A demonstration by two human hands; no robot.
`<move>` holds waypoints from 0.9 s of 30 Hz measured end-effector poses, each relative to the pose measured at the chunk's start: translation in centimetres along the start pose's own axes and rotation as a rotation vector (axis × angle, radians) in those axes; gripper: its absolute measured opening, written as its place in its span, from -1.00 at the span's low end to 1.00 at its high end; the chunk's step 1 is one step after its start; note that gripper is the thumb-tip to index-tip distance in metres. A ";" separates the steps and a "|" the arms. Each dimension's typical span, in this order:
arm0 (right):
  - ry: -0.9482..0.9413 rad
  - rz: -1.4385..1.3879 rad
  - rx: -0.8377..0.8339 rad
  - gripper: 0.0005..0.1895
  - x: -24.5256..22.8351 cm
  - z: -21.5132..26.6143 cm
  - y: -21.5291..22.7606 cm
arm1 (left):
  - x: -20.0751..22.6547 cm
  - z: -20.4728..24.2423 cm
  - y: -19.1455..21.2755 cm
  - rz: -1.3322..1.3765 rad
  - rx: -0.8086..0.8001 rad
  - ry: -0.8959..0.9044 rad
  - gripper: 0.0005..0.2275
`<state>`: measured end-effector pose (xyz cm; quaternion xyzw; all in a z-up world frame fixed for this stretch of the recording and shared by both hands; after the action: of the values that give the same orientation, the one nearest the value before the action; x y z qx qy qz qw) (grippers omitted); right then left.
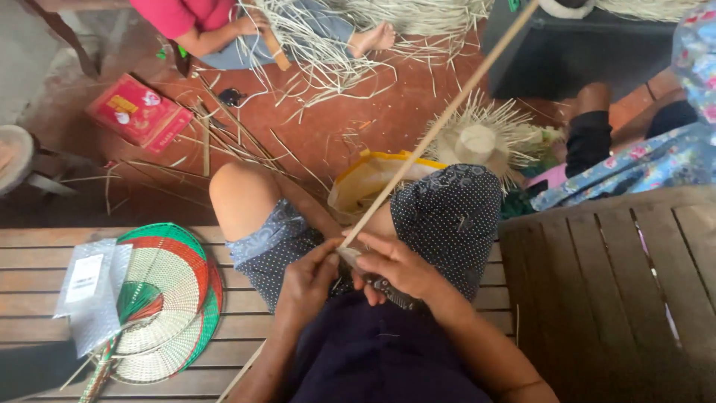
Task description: Thinning a long, flexible wood strip using a small hand knife by shaving off thin layers.
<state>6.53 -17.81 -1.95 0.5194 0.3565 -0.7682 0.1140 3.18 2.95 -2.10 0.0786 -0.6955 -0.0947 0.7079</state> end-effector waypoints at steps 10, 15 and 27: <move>0.140 0.038 0.160 -0.57 -0.4 1.7 0.5 | 0.0 1.6 -0.9 0.036 -0.098 -0.015 -0.72; 0.276 -0.003 0.119 -0.77 -0.5 2.6 2.4 | -0.2 2.5 -0.4 0.117 -0.190 0.015 -0.72; 0.221 0.022 0.150 -0.65 -1.4 3.1 3.2 | -0.7 3.6 0.0 0.135 -0.186 0.094 -0.71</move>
<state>6.63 -22.47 -1.39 0.6117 0.3027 -0.7297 0.0430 -0.45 3.24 -2.71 -0.0300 -0.6537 -0.1069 0.7486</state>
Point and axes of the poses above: each hand's wrist, its own z-axis away from the middle knuckle, its own y-axis out of the back of the hand, x = y × z, the point moved 1 cm from there along -z, towards the middle knuckle
